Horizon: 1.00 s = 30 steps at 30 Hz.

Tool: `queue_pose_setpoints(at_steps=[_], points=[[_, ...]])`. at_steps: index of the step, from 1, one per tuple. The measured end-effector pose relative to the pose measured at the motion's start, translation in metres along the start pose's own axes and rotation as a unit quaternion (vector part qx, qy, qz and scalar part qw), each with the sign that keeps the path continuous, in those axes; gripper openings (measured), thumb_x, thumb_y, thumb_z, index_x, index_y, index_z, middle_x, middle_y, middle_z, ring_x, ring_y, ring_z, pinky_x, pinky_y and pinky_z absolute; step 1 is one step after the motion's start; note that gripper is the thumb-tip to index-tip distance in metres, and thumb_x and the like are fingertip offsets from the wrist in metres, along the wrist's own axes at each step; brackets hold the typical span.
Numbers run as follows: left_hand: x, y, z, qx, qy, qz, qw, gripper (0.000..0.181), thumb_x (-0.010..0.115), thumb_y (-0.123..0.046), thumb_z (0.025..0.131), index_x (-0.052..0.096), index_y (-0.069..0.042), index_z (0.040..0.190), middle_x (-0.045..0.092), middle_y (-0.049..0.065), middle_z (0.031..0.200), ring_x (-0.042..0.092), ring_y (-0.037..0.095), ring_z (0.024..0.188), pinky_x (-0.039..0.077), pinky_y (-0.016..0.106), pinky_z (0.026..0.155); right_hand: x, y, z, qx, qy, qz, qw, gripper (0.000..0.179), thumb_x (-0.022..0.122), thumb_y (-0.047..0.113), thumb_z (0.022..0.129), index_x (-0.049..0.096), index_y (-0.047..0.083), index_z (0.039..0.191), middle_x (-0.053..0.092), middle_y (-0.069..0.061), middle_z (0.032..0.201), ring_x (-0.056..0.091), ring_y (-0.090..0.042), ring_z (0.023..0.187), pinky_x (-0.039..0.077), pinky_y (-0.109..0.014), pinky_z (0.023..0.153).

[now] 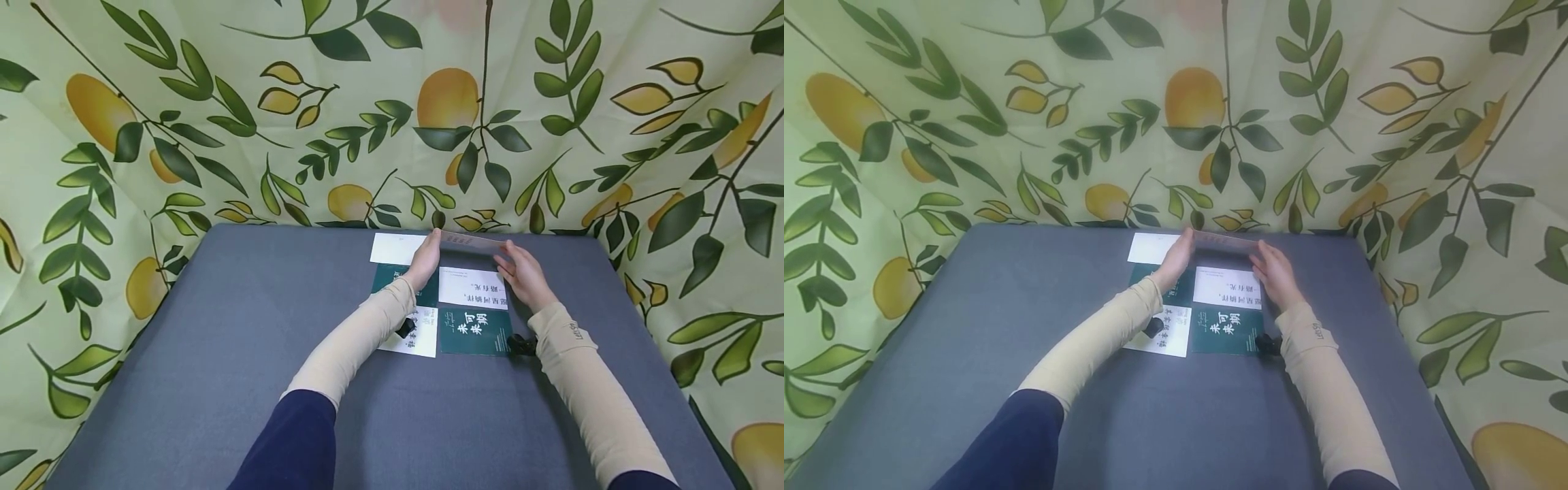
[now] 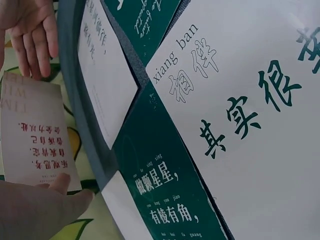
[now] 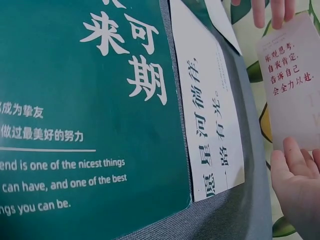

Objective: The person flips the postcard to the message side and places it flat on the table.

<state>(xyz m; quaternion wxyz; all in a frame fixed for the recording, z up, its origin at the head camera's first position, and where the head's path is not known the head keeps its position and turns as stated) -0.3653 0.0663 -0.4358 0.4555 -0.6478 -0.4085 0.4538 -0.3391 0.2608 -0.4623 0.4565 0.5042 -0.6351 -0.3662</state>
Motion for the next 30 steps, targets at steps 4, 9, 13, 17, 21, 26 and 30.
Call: queue_pose_setpoints(at_steps=[4,9,13,17,21,26,30], points=[[-0.002,0.003,0.000,0.002,-0.006,-0.004,1.0000,0.063,0.020,-0.052,0.099,0.026,-0.011,0.147,0.028,0.007,0.153,0.025,0.025,0.142,0.024,0.040,0.116,-0.001,-0.001,0.000,0.002,-0.006,-0.002,1.0000,0.066,0.043,0.038,0.097,0.013,0.012,0.150,0.011,-0.006,0.157,0.019,-0.023,0.145,0.018,-0.033,0.118],[-0.002,0.005,0.000,0.013,-0.007,-0.004,0.9999,0.055,0.029,-0.045,0.100,0.033,-0.007,0.141,0.037,0.010,0.148,0.034,0.026,0.138,0.031,0.040,0.112,-0.003,-0.003,-0.002,0.013,-0.008,0.005,0.9999,0.059,0.043,0.027,0.099,0.016,0.011,0.149,0.014,-0.004,0.156,0.021,-0.023,0.144,0.019,-0.033,0.118],[-0.002,0.009,0.003,0.012,-0.021,-0.005,0.9997,0.052,0.034,-0.040,0.101,0.035,-0.004,0.138,0.042,0.015,0.144,0.039,0.026,0.135,0.035,0.039,0.110,-0.005,-0.005,-0.003,0.015,-0.008,0.010,0.9998,0.060,0.045,0.028,0.098,0.018,0.012,0.149,0.018,-0.003,0.155,0.022,-0.023,0.144,0.019,-0.034,0.118],[-0.003,0.011,0.004,0.011,-0.032,-0.003,0.9994,0.051,0.036,-0.038,0.101,0.035,-0.003,0.137,0.042,0.017,0.144,0.041,0.027,0.134,0.036,0.038,0.110,-0.006,-0.007,-0.001,0.005,-0.010,0.003,0.9999,0.061,0.047,0.031,0.097,0.020,0.012,0.148,0.029,-0.001,0.149,0.025,-0.023,0.143,0.021,-0.035,0.118],[-0.005,0.014,0.004,0.009,-0.042,0.000,0.9991,0.046,0.038,-0.034,0.101,0.036,-0.003,0.135,0.044,0.017,0.143,0.042,0.027,0.133,0.037,0.038,0.109,-0.007,-0.008,0.001,-0.006,-0.010,-0.007,0.9999,0.063,0.049,0.034,0.096,0.022,0.013,0.148,0.037,0.005,0.139,0.027,-0.022,0.142,0.022,-0.036,0.117],[-0.004,0.016,0.005,0.004,-0.043,-0.012,0.9990,0.041,0.039,-0.024,0.101,0.034,-0.002,0.136,0.044,0.018,0.141,0.048,0.028,0.128,0.039,0.039,0.107,-0.005,-0.009,0.002,-0.007,0.001,-0.016,0.9998,0.066,0.050,0.036,0.095,0.020,0.013,0.149,0.019,-0.005,0.155,0.023,-0.023,0.143,0.021,-0.037,0.118],[-0.002,0.023,0.009,0.002,-0.033,-0.019,0.9993,0.042,0.038,-0.022,0.101,0.032,-0.004,0.138,0.041,0.016,0.144,0.051,0.026,0.124,0.039,0.038,0.107,-0.004,-0.011,0.003,0.000,0.005,-0.014,0.9999,0.065,0.048,0.036,0.096,0.019,0.015,0.150,0.011,-0.005,0.158,0.022,-0.023,0.143,0.021,-0.037,0.118]])
Point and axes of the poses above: each hand's wrist, its own z-axis towards the middle knuckle, its own x-axis out of the palm, y = z × x, the point moved 9 cm from there along z, towards the middle knuckle
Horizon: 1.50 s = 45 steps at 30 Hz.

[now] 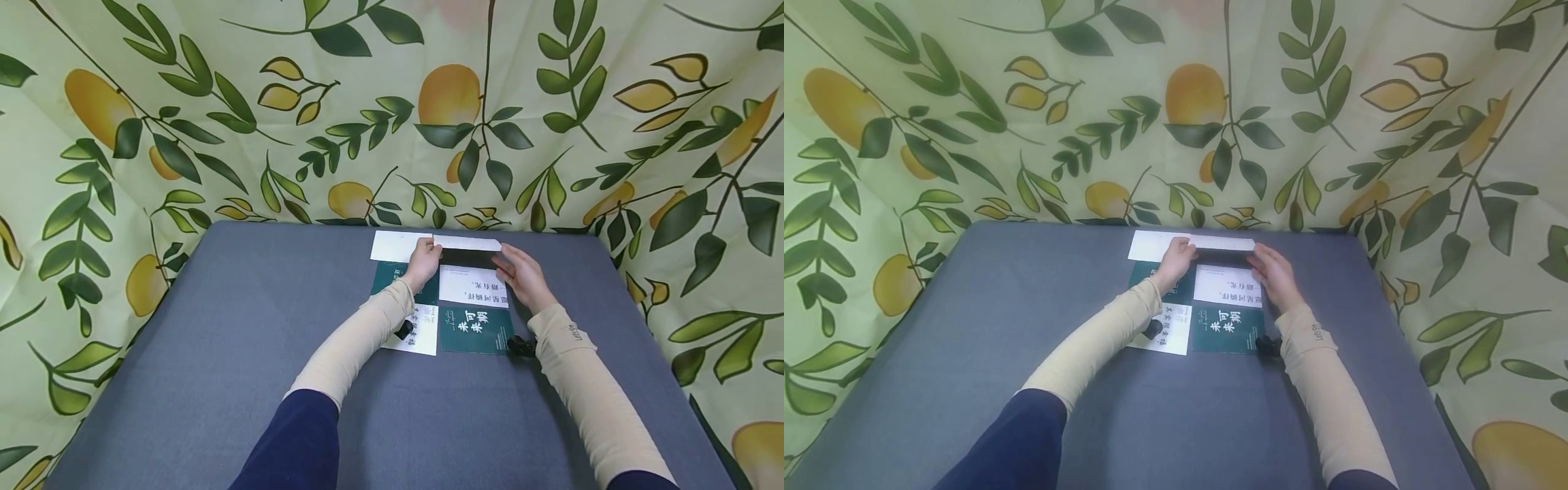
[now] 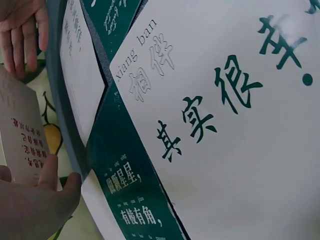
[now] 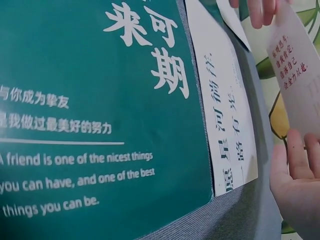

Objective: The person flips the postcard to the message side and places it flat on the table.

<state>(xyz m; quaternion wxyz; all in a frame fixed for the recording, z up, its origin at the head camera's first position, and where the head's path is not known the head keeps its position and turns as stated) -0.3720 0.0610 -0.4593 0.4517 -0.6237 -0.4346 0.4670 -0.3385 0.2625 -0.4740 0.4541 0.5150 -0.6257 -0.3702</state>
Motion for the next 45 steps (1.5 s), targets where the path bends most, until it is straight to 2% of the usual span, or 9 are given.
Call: queue_pose_setpoints(at_steps=[5,9,16,21,27,33,38,42,45], points=[[0.001,0.013,0.009,0.018,0.005,0.004,0.9998,0.036,0.036,-0.021,0.101,0.035,-0.009,0.135,0.042,0.012,0.143,0.056,0.019,0.118,0.042,0.033,0.104,-0.003,-0.003,0.000,0.008,-0.016,0.002,0.9998,0.060,0.047,0.037,0.096,0.025,0.018,0.148,0.026,-0.001,0.151,0.038,-0.018,0.132,0.030,-0.032,0.113],[0.002,0.010,0.004,0.005,0.007,0.008,0.9999,0.036,0.037,-0.012,0.100,0.037,-0.006,0.135,0.047,0.016,0.138,0.055,0.025,0.119,0.040,0.039,0.105,-0.007,-0.004,0.000,0.000,-0.022,-0.017,0.9996,0.060,0.049,0.036,0.095,0.025,0.019,0.148,0.044,0.007,0.129,0.050,-0.007,0.108,0.042,-0.021,0.096],[-0.003,0.000,-0.004,0.035,-0.008,0.084,0.9959,0.034,0.046,-0.012,0.097,0.047,-0.003,0.130,0.062,0.013,0.107,0.061,0.023,0.101,0.045,0.024,0.074,-0.015,-0.005,0.003,-0.019,-0.061,-0.064,0.9959,0.059,0.055,0.028,0.094,0.032,0.008,0.145,0.056,0.007,0.093,0.050,-0.004,0.078,0.042,-0.014,0.066],[-0.006,-0.003,-0.004,0.055,-0.004,0.123,0.9908,0.032,0.055,-0.013,0.093,0.053,-0.004,0.124,0.067,0.010,0.102,0.062,0.020,0.092,0.049,0.024,0.074,-0.027,-0.007,0.008,-0.030,-0.120,-0.159,0.9795,0.053,0.057,0.029,0.093,0.042,0.009,0.140,0.055,0.009,0.093,0.051,-0.007,0.080,0.042,-0.016,0.069],[-0.007,-0.004,-0.003,0.069,-0.021,0.181,0.9809,0.033,0.054,-0.011,0.092,0.054,-0.009,0.126,0.064,0.009,0.096,0.056,0.017,0.076,0.044,0.022,0.065,-0.030,-0.008,0.013,-0.058,-0.168,-0.234,0.9557,0.051,0.058,0.032,0.092,0.047,0.007,0.135,0.056,0.003,0.089,0.052,-0.010,0.077,0.042,-0.020,0.071],[-0.005,-0.001,-0.001,0.080,-0.022,0.221,0.9717,0.027,0.047,-0.010,0.096,0.064,-0.010,0.117,0.067,0.008,0.113,0.061,0.023,0.090,0.049,0.029,0.076,-0.024,-0.005,0.013,-0.077,-0.203,-0.265,0.9395,0.044,0.059,0.028,0.091,0.051,0.009,0.130,0.053,0.000,0.084,0.050,-0.011,0.071,0.042,-0.017,0.064],[0.001,-0.004,0.001,0.099,-0.008,0.274,0.9567,0.028,0.046,-0.014,0.097,0.066,-0.009,0.117,0.066,0.007,0.119,0.062,0.022,0.093,0.049,0.028,0.080,-0.022,-0.004,0.015,-0.087,-0.216,-0.279,0.9316,0.034,0.056,0.026,0.092,0.058,0.005,0.119,0.055,-0.004,0.091,0.049,-0.010,0.074,0.038,-0.010,0.055],[0.007,-0.002,0.003,0.091,0.020,0.314,0.9449,0.030,0.045,-0.016,0.098,0.064,-0.009,0.120,0.064,0.005,0.123,0.060,0.019,0.113,0.047,0.030,0.097,-0.023,-0.006,0.018,-0.077,-0.207,-0.302,0.9272,0.034,0.053,0.027,0.094,0.062,0.002,0.115,0.059,-0.013,0.102,0.050,-0.014,0.080,0.039,-0.014,0.062],[0.010,0.003,0.005,0.075,0.045,0.320,0.9435,0.031,0.044,-0.018,0.099,0.062,-0.011,0.123,0.062,0.004,0.127,0.056,0.019,0.120,0.044,0.031,0.102,-0.024,-0.006,0.019,-0.066,-0.198,-0.328,0.9214,0.036,0.051,0.029,0.095,0.062,0.003,0.116,0.061,-0.016,0.109,0.051,-0.020,0.087,0.039,-0.019,0.067]])
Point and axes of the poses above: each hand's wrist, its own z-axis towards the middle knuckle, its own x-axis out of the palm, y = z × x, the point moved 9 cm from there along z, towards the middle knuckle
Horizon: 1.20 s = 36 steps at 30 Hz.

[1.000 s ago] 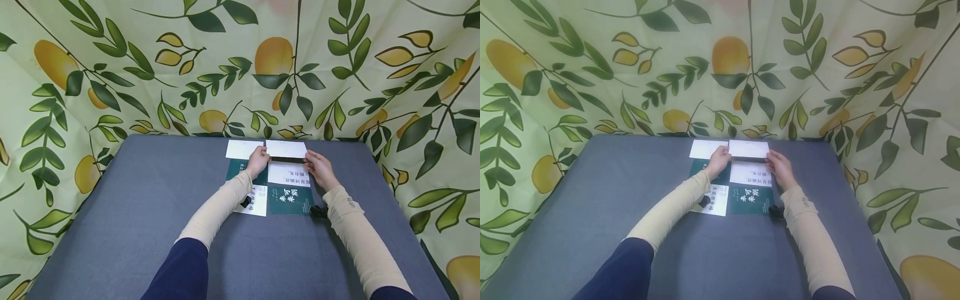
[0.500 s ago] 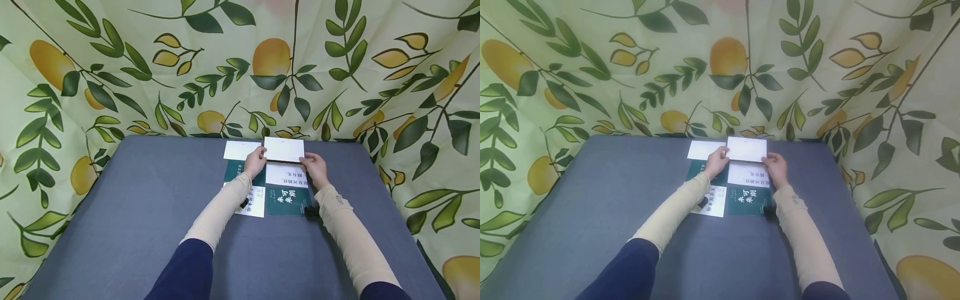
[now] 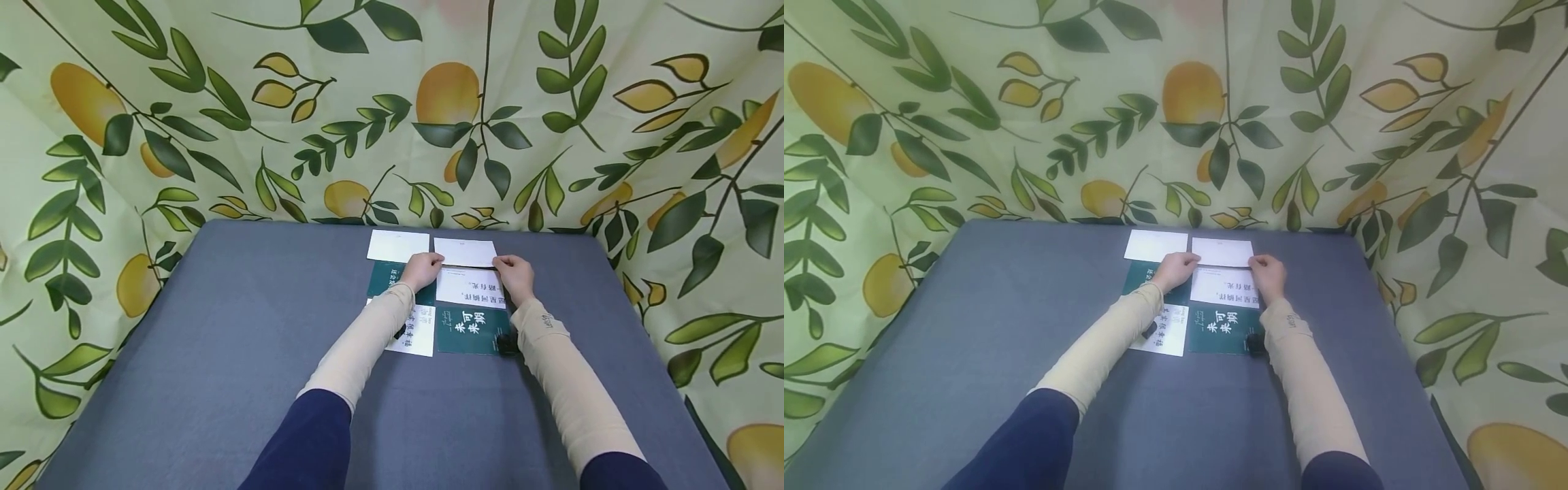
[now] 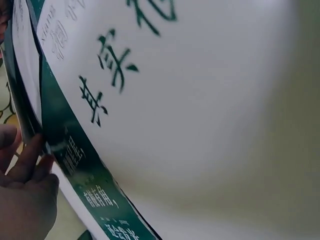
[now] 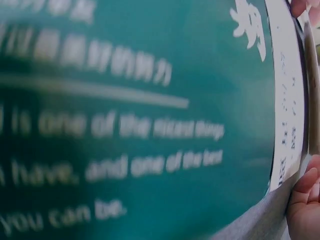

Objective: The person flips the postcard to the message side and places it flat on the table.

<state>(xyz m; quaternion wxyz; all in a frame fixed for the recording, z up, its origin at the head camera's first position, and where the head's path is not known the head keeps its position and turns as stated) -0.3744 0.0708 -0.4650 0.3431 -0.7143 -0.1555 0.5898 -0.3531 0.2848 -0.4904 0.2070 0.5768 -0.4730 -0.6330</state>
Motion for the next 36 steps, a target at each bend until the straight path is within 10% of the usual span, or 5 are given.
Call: queue_pose_setpoints(at_steps=[10,29,36], points=[[0.004,-0.002,0.001,-0.006,0.027,0.006,0.9996,0.039,0.046,-0.019,0.097,0.051,-0.008,0.134,0.053,0.008,0.137,0.047,0.022,0.130,0.038,0.033,0.108,0.013,-0.002,0.003,0.002,0.087,-0.050,0.9949,0.042,0.047,0.028,0.097,0.052,0.005,0.132,0.050,-0.017,0.135,0.046,-0.031,0.117,0.037,-0.047,0.104],[0.023,0.005,0.012,0.009,0.044,0.033,0.9985,0.039,0.049,-0.026,0.094,0.056,-0.007,0.127,0.036,0.021,0.140,0.043,0.030,0.127,0.037,0.035,0.108,0.016,0.002,-0.005,-0.002,0.089,-0.086,0.9923,0.046,0.048,0.034,0.096,0.051,0.003,0.130,0.051,-0.017,0.121,0.045,-0.030,0.106,0.039,-0.036,0.083],[0.015,-0.007,-0.002,-0.003,0.049,0.038,0.9980,0.035,0.046,-0.022,0.097,0.057,-0.006,0.126,0.033,0.016,0.147,0.038,0.029,0.135,0.033,0.036,0.112,0.015,0.008,-0.010,-0.021,0.077,-0.091,0.9926,0.048,0.049,0.030,0.095,0.050,-0.002,0.132,0.040,-0.022,0.128,0.035,-0.033,0.114,0.036,-0.045,0.093]])
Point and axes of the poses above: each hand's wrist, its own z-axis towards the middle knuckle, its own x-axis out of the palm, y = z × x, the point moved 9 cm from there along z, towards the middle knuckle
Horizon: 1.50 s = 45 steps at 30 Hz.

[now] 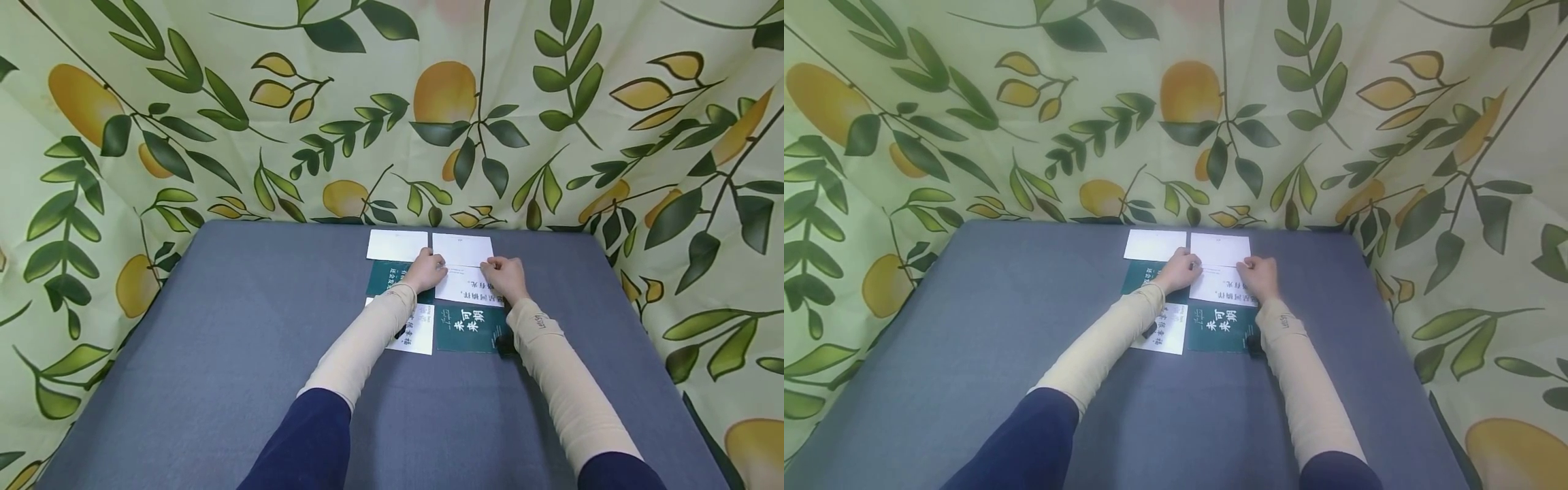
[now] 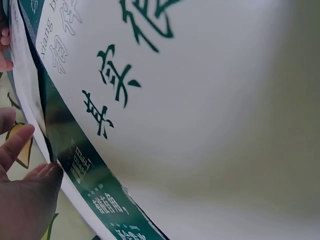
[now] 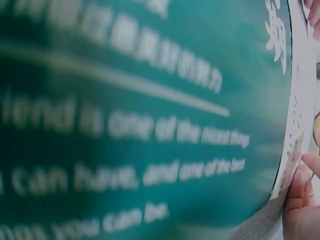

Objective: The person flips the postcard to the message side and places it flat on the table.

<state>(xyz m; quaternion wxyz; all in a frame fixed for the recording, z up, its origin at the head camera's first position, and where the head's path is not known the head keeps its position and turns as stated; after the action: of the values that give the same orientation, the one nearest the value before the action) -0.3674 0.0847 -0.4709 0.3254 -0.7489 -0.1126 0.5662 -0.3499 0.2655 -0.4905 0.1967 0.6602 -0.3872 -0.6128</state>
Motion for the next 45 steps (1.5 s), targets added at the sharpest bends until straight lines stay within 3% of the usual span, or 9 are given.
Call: queue_pose_setpoints(at_steps=[11,20,25,28,31,34,38,42,45], points=[[-0.010,-0.013,-0.005,0.047,-0.006,0.017,0.9987,0.033,0.047,-0.025,0.097,0.060,-0.009,0.123,0.034,0.016,0.148,0.035,0.027,0.138,0.030,0.036,0.114,-0.013,0.001,-0.006,0.022,-0.060,0.025,0.9977,0.041,0.043,0.030,0.097,0.059,0.001,0.122,0.058,-0.018,0.116,0.049,-0.028,0.101,0.043,-0.039,0.087],[-0.036,-0.006,-0.024,0.043,-0.041,-0.104,0.9927,0.037,0.050,-0.026,0.096,0.057,-0.006,0.126,0.025,0.020,0.150,0.029,0.033,0.139,0.032,0.043,0.112,-0.008,0.015,-0.018,0.019,-0.069,0.106,0.9918,0.044,0.045,0.037,0.096,0.059,0.005,0.122,0.057,-0.016,0.122,0.049,-0.024,0.105,0.042,-0.037,0.087],[-0.050,0.005,-0.038,0.037,-0.054,-0.119,0.9907,0.040,0.050,-0.026,0.096,0.053,-0.005,0.130,0.022,0.020,0.151,0.025,0.036,0.140,0.032,0.045,0.111,0.015,-0.001,0.006,-0.003,-0.069,0.098,0.9928,0.046,0.047,0.048,0.093,0.060,0.013,0.120,0.058,-0.006,0.115,0.050,-0.019,0.098,0.043,-0.032,0.082],[-0.057,0.014,-0.049,0.022,-0.054,-0.124,0.9905,0.043,0.050,-0.027,0.096,0.049,-0.005,0.133,0.020,0.020,0.152,0.024,0.038,0.140,0.035,0.047,0.108,0.027,0.013,-0.005,-0.009,-0.036,0.100,0.9943,0.043,0.049,0.041,0.095,0.056,0.011,0.125,0.057,-0.006,0.109,0.051,-0.019,0.094,0.044,-0.030,0.074],[-0.060,0.025,-0.061,-0.002,-0.050,-0.137,0.9893,0.047,0.049,-0.031,0.096,0.045,-0.007,0.137,0.018,0.021,0.152,0.022,0.039,0.140,0.034,0.050,0.108,0.036,0.045,-0.035,-0.010,0.025,0.120,0.9924,0.045,0.048,0.031,0.096,0.048,0.005,0.132,0.055,-0.012,0.113,0.054,-0.022,0.100,0.048,-0.034,0.080],[-0.060,0.037,-0.069,-0.028,-0.039,-0.153,0.9870,0.053,0.045,-0.037,0.097,0.040,-0.008,0.141,0.016,0.022,0.153,0.018,0.039,0.141,0.029,0.053,0.110,0.052,0.060,-0.051,-0.007,0.083,0.150,0.9852,0.051,0.049,0.031,0.096,0.040,0.004,0.138,0.052,-0.016,0.124,0.053,-0.028,0.114,0.047,-0.040,0.095],[-0.057,0.051,-0.075,-0.052,-0.025,-0.162,0.9852,0.059,0.031,-0.047,0.099,0.033,-0.009,0.144,0.015,0.022,0.154,0.011,0.039,0.143,0.018,0.056,0.114,0.072,0.070,-0.066,-0.005,0.154,0.181,0.9713,0.059,0.050,0.032,0.096,0.028,0.006,0.144,0.040,-0.020,0.140,0.042,-0.037,0.130,0.034,-0.047,0.110],[-0.056,0.064,-0.082,-0.062,-0.022,-0.189,0.9799,0.066,0.017,-0.053,0.098,0.029,-0.010,0.146,0.015,0.018,0.156,0.001,0.035,0.146,0.005,0.055,0.117,0.084,0.074,-0.076,-0.005,0.182,0.193,0.9642,0.063,0.051,0.031,0.096,0.023,0.006,0.146,0.034,-0.020,0.146,0.036,-0.037,0.134,0.029,-0.048,0.113],[-0.058,0.071,-0.087,-0.069,-0.027,-0.215,0.9739,0.071,0.011,-0.057,0.097,0.027,-0.009,0.147,0.017,0.015,0.156,-0.001,0.033,0.146,0.003,0.053,0.117,0.091,0.074,-0.080,0.000,0.186,0.192,0.9635,0.063,0.051,0.030,0.095,0.023,0.005,0.146,0.031,-0.019,0.148,0.034,-0.036,0.136,0.028,-0.048,0.113]])
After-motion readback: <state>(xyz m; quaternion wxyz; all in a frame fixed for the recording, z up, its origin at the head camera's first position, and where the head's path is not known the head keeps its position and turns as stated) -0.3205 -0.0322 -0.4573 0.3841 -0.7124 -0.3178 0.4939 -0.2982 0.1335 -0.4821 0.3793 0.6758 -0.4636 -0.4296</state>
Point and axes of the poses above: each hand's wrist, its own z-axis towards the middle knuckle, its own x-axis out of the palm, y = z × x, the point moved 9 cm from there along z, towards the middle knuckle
